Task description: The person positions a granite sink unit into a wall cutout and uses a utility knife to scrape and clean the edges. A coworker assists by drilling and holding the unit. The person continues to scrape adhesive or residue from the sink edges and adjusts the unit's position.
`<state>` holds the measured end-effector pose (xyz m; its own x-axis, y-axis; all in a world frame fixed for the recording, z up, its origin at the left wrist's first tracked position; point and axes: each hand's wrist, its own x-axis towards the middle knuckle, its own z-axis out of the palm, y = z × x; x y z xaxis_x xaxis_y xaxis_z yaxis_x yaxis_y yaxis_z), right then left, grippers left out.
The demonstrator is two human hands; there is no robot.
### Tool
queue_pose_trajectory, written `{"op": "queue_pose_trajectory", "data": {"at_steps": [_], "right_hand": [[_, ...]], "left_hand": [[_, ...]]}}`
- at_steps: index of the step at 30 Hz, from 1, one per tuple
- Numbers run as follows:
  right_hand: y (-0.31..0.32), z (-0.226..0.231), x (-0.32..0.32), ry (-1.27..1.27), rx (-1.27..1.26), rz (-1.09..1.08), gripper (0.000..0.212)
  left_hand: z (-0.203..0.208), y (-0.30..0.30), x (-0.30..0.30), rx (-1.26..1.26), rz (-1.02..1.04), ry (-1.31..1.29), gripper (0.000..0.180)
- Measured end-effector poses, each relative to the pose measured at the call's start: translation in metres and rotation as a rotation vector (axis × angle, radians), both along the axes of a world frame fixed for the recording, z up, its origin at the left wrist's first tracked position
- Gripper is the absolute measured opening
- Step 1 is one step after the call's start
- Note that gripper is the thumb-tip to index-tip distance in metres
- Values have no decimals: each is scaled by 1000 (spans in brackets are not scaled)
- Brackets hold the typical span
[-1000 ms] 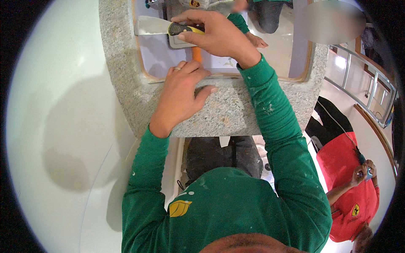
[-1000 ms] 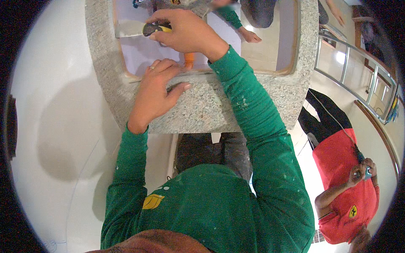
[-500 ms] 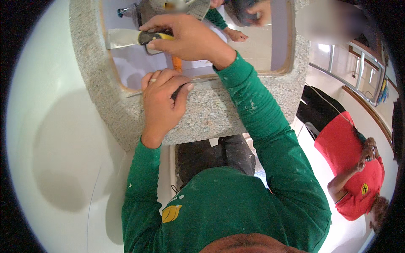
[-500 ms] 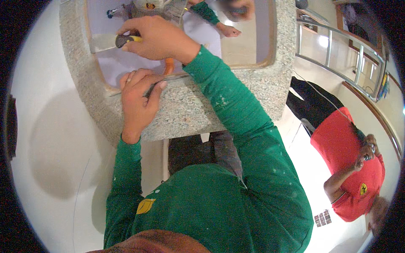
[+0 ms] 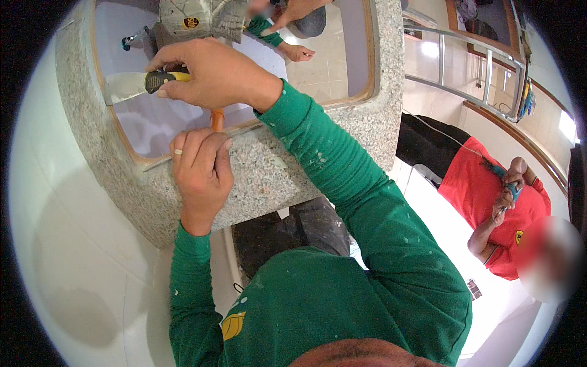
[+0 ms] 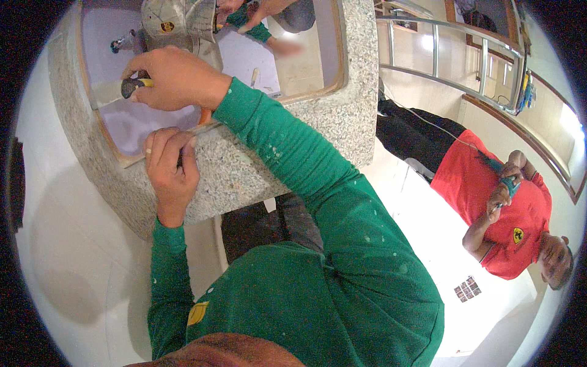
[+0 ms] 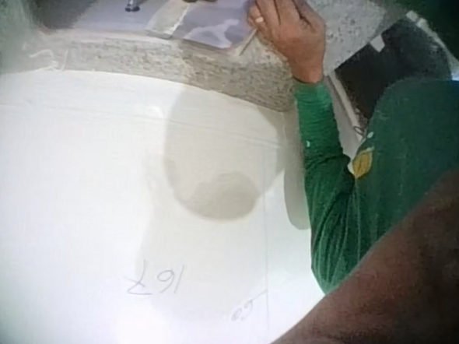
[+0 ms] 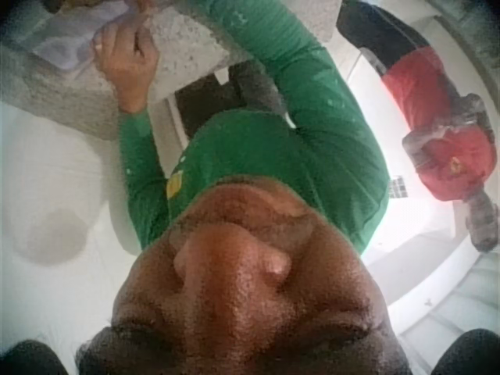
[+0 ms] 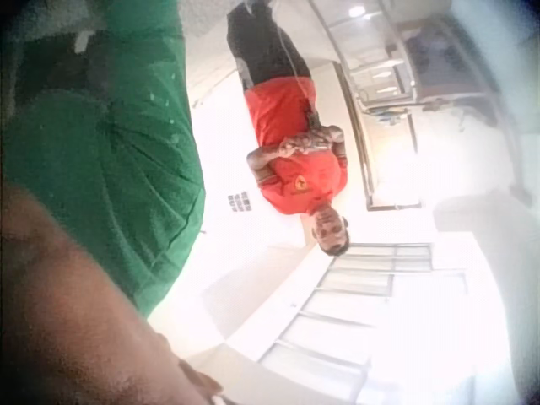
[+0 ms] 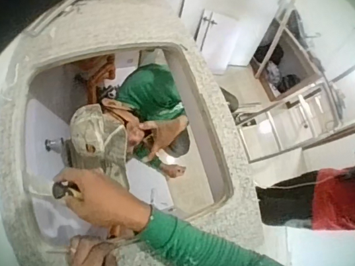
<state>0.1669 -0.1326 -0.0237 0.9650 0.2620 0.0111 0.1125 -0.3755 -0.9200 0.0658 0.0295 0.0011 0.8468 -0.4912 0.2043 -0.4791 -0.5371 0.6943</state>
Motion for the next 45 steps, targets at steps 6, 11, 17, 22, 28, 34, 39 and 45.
{"op": "queue_pose_trajectory", "data": {"at_steps": [6,11,17,22,28,34,39,45], "right_hand": [[1,-2,1,-69,-7,5,39],[5,0,-5,-95,-56,-30,39],[8,2,-14,-129,-96,-53,38],[27,23,-39,-205,-213,-154,29],[60,48,-58,-147,-329,-267,29],[43,26,-53,-60,-100,-253,37],[27,55,-82,-84,-397,-313,36],[21,105,-195,-70,-219,-724,47]], "left_hand": [[-2,1,-1,11,-20,-21,13],[0,2,-1,25,-25,-36,12],[-2,0,3,10,-50,8,16],[-15,12,-4,45,-35,29,31],[-28,19,-20,-101,-8,139,39],[-13,3,-8,39,19,110,34],[-5,11,-7,58,-49,19,29],[-2,-2,-2,31,-43,3,26]]}}
